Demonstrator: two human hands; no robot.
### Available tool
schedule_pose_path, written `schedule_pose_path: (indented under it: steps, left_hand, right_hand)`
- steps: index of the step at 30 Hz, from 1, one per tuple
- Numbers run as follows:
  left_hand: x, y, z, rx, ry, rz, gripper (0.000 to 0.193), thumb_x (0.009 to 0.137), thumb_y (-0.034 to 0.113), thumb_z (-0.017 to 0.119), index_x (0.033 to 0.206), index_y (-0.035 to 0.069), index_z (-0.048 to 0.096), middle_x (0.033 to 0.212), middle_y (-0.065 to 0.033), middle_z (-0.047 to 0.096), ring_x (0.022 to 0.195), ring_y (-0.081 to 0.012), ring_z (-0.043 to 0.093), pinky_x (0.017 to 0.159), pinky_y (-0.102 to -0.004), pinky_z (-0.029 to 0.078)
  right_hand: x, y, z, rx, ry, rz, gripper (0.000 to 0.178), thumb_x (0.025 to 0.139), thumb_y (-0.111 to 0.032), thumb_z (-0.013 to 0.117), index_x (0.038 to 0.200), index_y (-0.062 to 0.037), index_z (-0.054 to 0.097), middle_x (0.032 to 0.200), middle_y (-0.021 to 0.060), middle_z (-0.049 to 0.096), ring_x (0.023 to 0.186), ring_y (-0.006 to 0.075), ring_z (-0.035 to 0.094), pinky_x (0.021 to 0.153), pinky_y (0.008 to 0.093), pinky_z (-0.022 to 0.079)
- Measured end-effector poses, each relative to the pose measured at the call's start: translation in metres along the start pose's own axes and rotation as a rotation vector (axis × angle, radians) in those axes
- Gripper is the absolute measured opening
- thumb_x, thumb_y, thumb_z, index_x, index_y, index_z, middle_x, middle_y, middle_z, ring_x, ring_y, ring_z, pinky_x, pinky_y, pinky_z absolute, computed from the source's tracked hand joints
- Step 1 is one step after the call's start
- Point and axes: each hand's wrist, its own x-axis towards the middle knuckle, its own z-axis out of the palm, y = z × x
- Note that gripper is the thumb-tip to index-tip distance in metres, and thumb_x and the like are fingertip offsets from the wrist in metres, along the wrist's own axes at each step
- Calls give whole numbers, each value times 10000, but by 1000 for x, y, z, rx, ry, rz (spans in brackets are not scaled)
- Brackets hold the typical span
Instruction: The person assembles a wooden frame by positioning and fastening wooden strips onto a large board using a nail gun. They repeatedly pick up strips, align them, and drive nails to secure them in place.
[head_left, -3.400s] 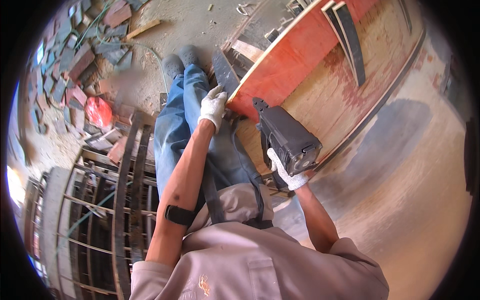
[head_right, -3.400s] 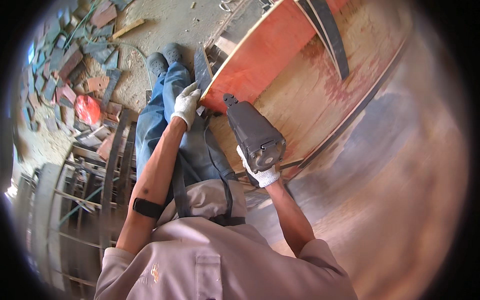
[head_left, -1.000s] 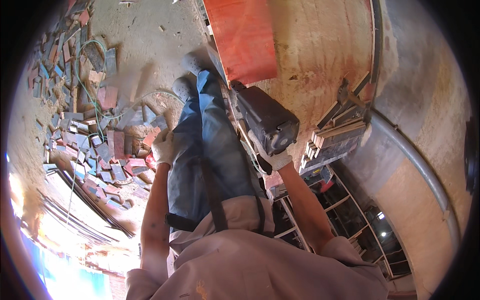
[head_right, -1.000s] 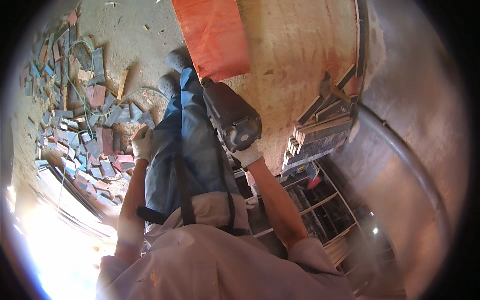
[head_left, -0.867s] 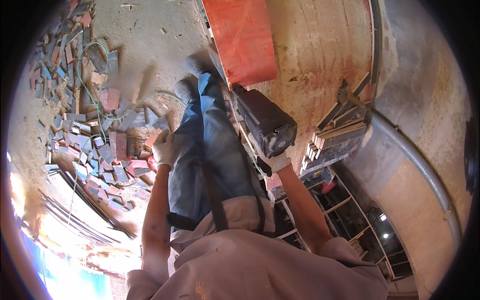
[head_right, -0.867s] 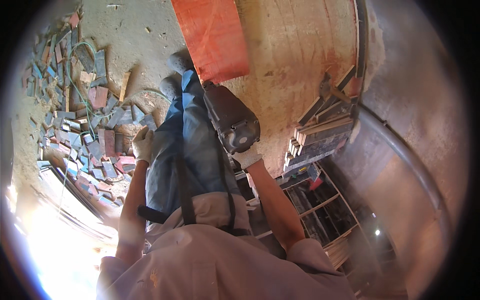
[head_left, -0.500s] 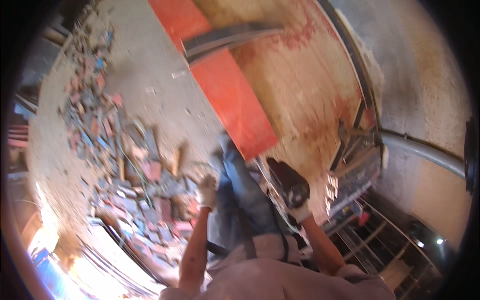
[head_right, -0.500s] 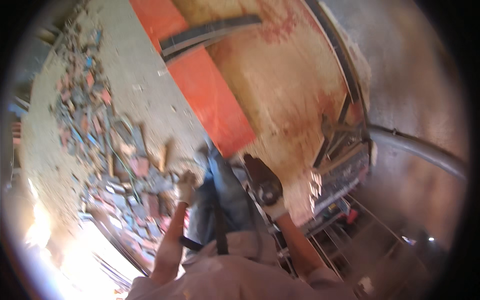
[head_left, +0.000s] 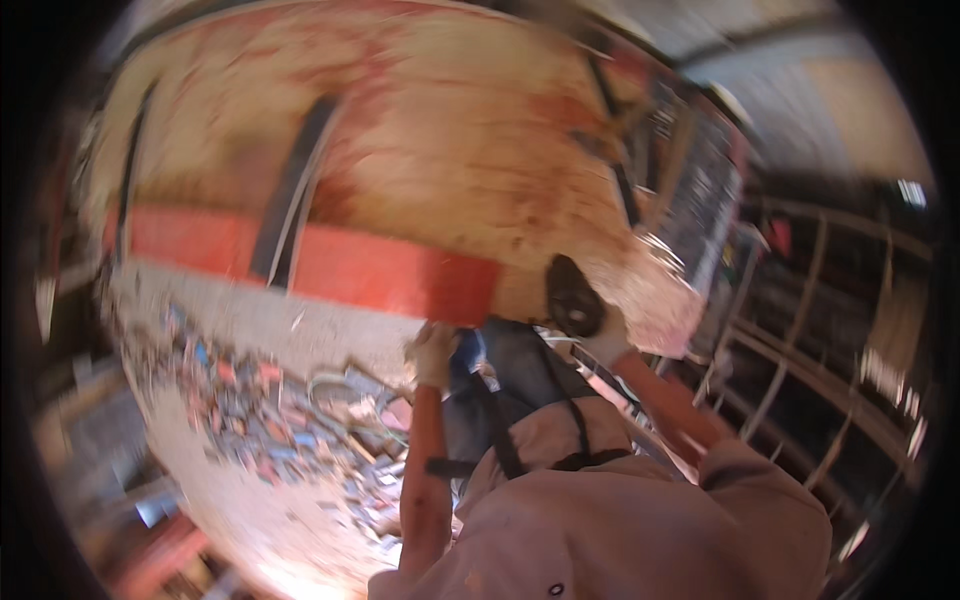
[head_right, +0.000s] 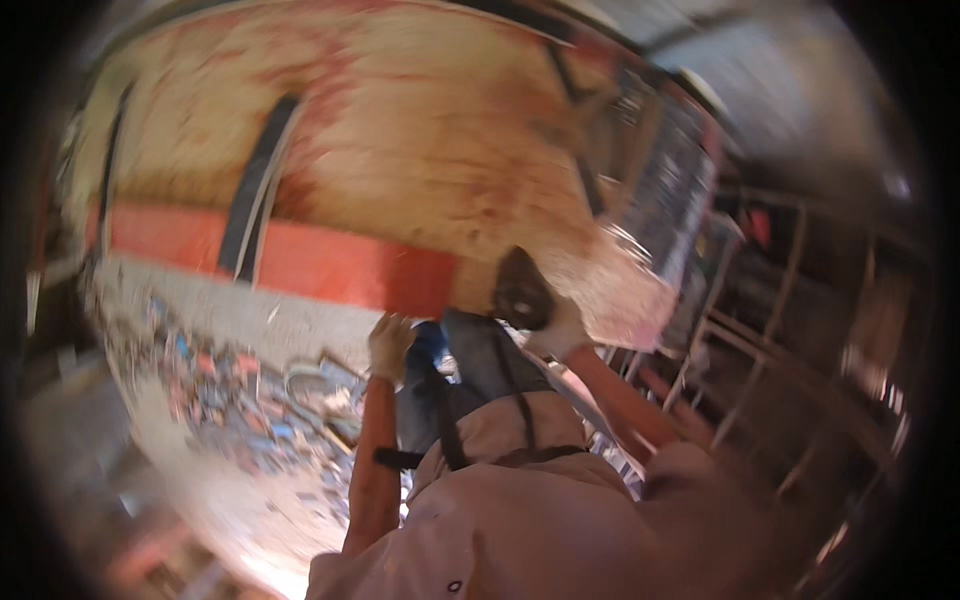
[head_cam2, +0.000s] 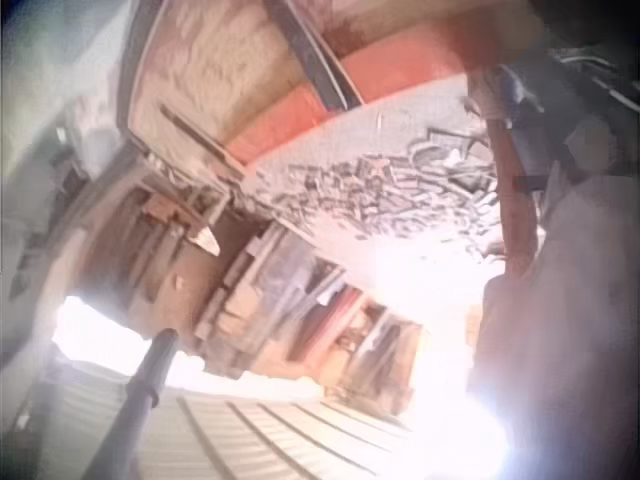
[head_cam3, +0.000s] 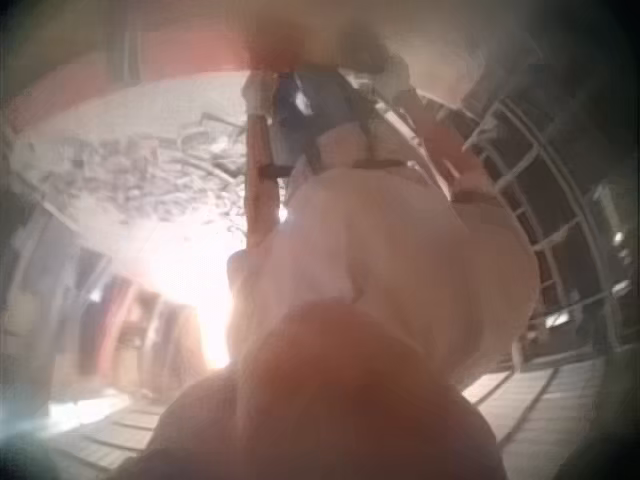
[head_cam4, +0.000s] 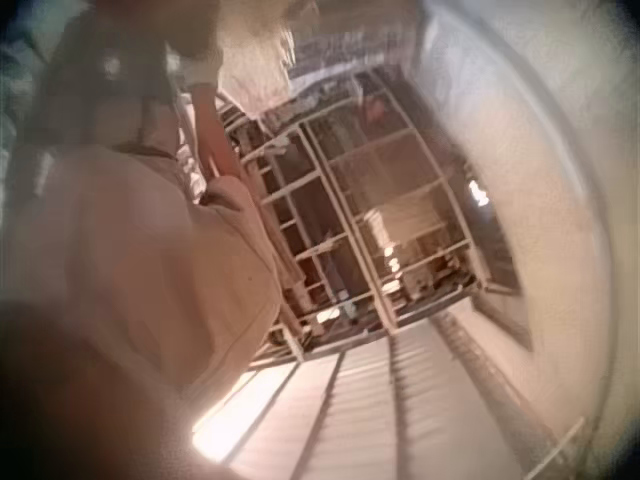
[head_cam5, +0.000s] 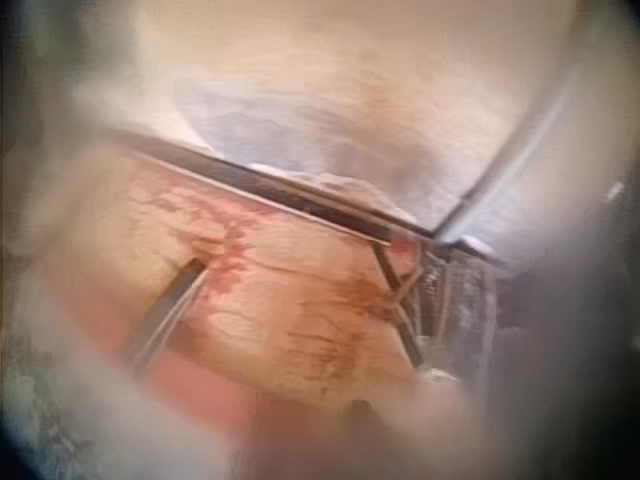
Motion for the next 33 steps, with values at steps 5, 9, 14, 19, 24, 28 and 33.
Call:
schedule_pose_path:
  steps: [5, 9, 14, 19, 24, 28, 33]
  left_hand:
    - [30, 68, -51, 197, 329, -432, 336, 985, 244, 651, 1201, -14, 657, 1147, -174, 701, 1000, -292, 682, 788, -401, 558]
    - [111, 84, -113, 695, 261, 170, 482, 989, 287, 641, 1382, 19, 561, 1326, -235, 610, 1193, -425, 595, 987, -507, 485]
    - [209, 74, -146, 1039, 117, 520, 653, 988, 370, 613, 1517, 37, 422, 1542, -225, 425, 1440, -410, 377, 1200, -539, 272]
    - [226, 53, -143, 1038, 96, 561, 695, 960, 374, 642, 1522, 38, 409, 1570, -213, 392, 1468, -417, 326, 1216, -556, 237]
    - [230, 45, -144, 1000, 99, 581, 658, 969, 397, 619, 1491, 32, 454, 1556, -216, 408, 1452, -428, 346, 1214, -558, 240]
    - [232, 40, -149, 1017, 80, 590, 657, 984, 414, 598, 1499, 37, 444, 1568, -214, 393, 1454, -432, 336, 1202, -573, 249]
    - [231, 44, -144, 976, 57, 683, 673, 986, 456, 586, 1498, 43, 448, 1569, -225, 378, 1465, -433, 319, 1193, -601, 245]
  right_hand:
    - [46, 0, 25, -206, 189, 136, 721, 835, -343, 742, 1422, -60, 434, 1040, 200, 700, 868, 373, 712, 703, 483, 557]
    - [69, 15, 48, -377, 164, 209, 861, 758, -182, 754, 1469, 64, 334, 966, 218, 667, 850, 399, 685, 690, 487, 549]
    - [109, 9, 33, -549, 216, 211, 681, 763, -161, 691, 1379, 19, 464, 1033, 217, 653, 987, 393, 648, 855, 537, 493]
    - [204, 17, -67, -963, 543, -24, 634, 835, -263, 694, 1405, -51, 511, 1204, 190, 601, 1084, 344, 582, 921, 506, 441]
    - [228, 25, -74, -851, 324, 180, 585, 889, -268, 648, 1408, -36, 511, 1132, 153, 616, 961, 284, 578, 818, 446, 445]
    - [208, 13, -67, -762, 393, 170, 548, 931, -272, 611, 1410, -25, 510, 1074, 124, 629, 862, 237, 574, 735, 398, 449]
    - [101, -42, -25, -323, 621, 166, 508, 984, -277, 565, 1413, -11, 510, 1002, 87, 645, 739, 177, 570, 632, 338, 454]
